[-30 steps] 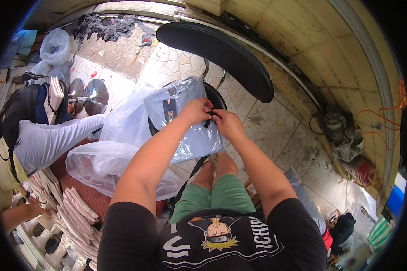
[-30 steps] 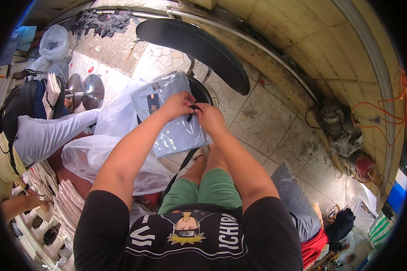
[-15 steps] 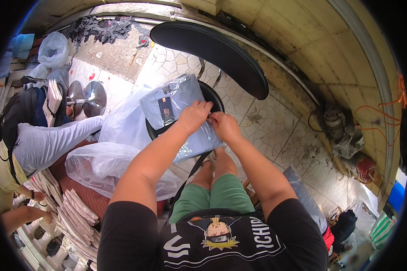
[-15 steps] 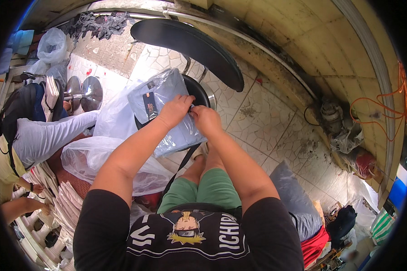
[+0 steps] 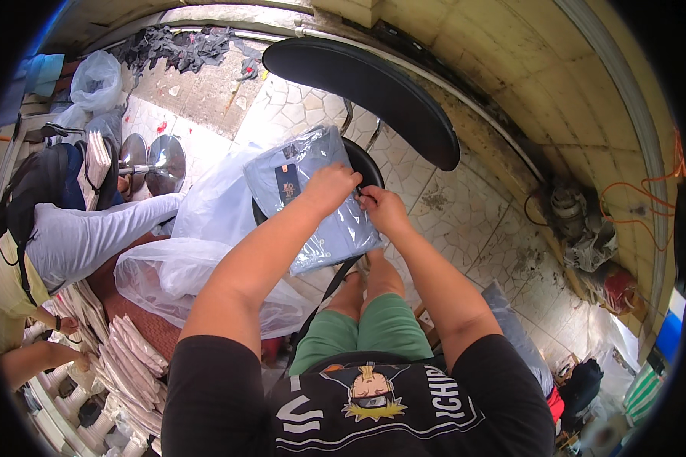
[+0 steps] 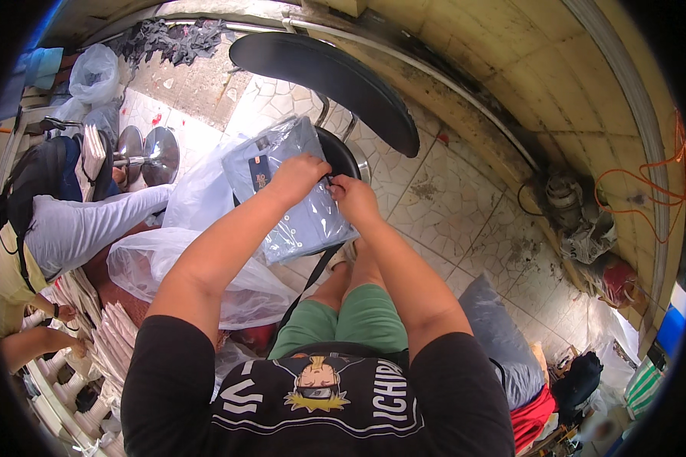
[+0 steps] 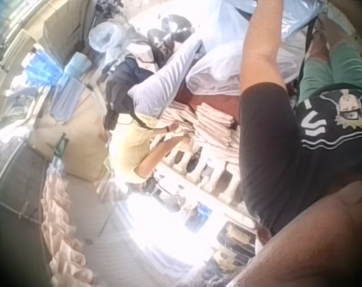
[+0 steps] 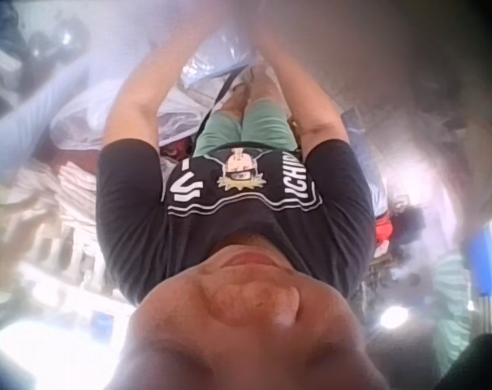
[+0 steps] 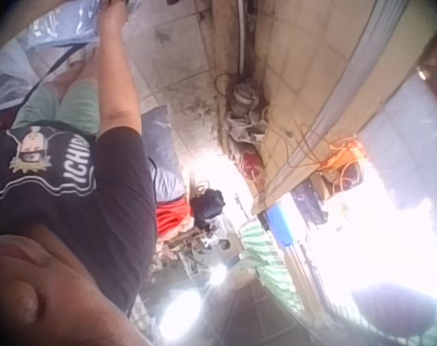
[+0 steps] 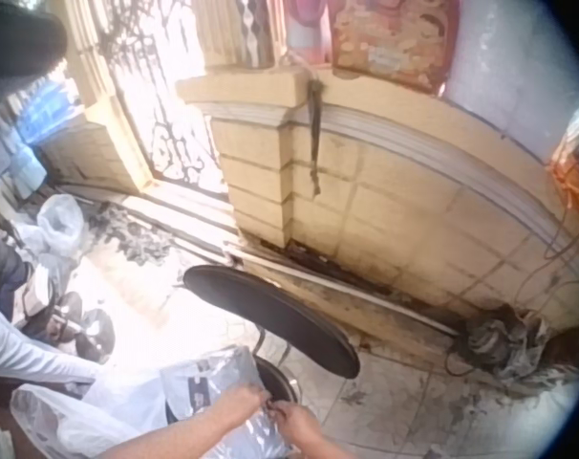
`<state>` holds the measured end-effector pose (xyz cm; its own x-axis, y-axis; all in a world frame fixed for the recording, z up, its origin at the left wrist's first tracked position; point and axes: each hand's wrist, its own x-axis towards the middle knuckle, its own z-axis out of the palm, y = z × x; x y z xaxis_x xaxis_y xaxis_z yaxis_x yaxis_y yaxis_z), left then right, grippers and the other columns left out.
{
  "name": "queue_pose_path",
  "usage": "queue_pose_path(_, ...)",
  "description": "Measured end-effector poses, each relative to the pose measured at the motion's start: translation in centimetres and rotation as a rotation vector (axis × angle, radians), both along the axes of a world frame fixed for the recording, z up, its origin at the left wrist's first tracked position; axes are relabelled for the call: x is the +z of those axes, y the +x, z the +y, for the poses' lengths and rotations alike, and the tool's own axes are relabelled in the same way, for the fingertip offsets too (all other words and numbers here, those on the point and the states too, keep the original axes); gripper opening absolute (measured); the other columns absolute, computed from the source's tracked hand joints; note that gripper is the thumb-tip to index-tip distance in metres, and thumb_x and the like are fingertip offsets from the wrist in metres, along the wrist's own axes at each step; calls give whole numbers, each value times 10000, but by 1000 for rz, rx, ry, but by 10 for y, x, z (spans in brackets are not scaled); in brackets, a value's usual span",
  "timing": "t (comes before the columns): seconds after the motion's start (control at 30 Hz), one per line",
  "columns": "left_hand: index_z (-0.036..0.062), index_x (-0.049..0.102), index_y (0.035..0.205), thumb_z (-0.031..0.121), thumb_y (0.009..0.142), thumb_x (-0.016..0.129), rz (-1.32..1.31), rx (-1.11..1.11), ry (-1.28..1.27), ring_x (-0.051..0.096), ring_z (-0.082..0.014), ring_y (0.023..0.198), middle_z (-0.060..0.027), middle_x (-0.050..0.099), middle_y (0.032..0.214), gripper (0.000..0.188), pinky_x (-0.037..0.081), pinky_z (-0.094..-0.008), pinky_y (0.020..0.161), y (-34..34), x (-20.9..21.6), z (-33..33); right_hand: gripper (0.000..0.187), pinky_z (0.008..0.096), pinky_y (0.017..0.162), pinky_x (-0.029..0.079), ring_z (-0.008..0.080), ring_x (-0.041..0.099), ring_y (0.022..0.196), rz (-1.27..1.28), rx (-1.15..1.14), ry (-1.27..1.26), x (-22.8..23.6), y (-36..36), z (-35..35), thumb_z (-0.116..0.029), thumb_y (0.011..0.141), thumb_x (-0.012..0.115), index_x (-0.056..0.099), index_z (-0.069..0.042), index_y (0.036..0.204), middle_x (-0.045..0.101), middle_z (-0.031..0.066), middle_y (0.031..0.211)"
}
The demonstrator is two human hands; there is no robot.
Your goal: The person organizes and packs folded shirts into plastic bags, securing them with black straps and placing them into a larger plastic bag.
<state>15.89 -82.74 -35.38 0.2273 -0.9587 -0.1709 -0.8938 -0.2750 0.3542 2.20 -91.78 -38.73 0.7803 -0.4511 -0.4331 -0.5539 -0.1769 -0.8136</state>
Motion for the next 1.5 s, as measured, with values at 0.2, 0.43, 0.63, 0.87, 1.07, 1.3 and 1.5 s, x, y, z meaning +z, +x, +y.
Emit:
queue_pose_path(0.2, 92, 595, 959, 84, 734, 518, 23, 205, -125, 596, -261, 808, -87, 589, 822, 239, 488, -372, 688, -16, -18, 8, 169, 386, 667, 469, 307, 605, 740, 16, 85, -85, 2, 2, 1, -138, 773, 547, 629, -81, 908, 624, 147, 782)
queue_pose_path(0.43, 74, 636, 814, 108, 725, 581, 198, 13, 148, 595, -262, 824, -96, 593, 851, 111, 485, -371, 685, 12, 8, -6, 165, 387, 660, 466, 310, 603, 737, 17, 18, 6, 0, -1, -2, -132, 773, 540, 628, -78, 902, 622, 146, 763)
queue_pose_path(0.63, 64, 643, 807, 111, 648, 668, -4, -72, 40, 604, -264, 800, -97, 619, 800, 167, 482, -358, 673, 12, 8, -13, 159, 395, 655, 464, 334, 594, 734, 14, 52, -75, 5, 0, -7, -141, 771, 537, 627, -82, 889, 616, 156, 769)
queue_pose_path(0.87, 69, 649, 767, 195, 628, 703, 139, -200, 334, 603, -255, 831, -86, 627, 818, 195, 471, -383, 698, 35, 11, -27, 172, 398, 654, 471, 337, 594, 741, 4, 78, -76, 0, 0, -10, -122, 767, 514, 627, -86, 892, 619, 154, 789)
queue_pose_path(1.07, 79, 651, 791, 299, 683, 670, -96, -318, 416, 610, -245, 830, -86, 639, 818, 246, 450, -365, 727, 29, 23, -35, 151, 391, 676, 463, 318, 600, 752, -13, 129, -193, 3, -4, -16, -122, 782, 513, 633, -94, 869, 628, 142, 803)
queue_pose_path(1.3, 94, 647, 842, 248, 697, 657, 50, -328, 401, 612, -239, 827, -92, 642, 790, 212, 455, -371, 716, 39, 33, -38, 125, 452, 860, 365, 262, 605, 783, 29, 319, -471, 3, -5, -19, -137, 796, 516, 632, -120, 838, 636, 101, 789)
queue_pose_path(1.5, 64, 672, 790, 134, 719, 564, -144, -325, 406, 617, -249, 840, -82, 654, 818, 146, 448, -365, 749, 39, 24, -34, 130, 496, 921, 317, 232, 596, 828, 55, 380, -584, -5, -7, -17, -130, 780, 523, 642, -143, 830, 640, 67, 790)
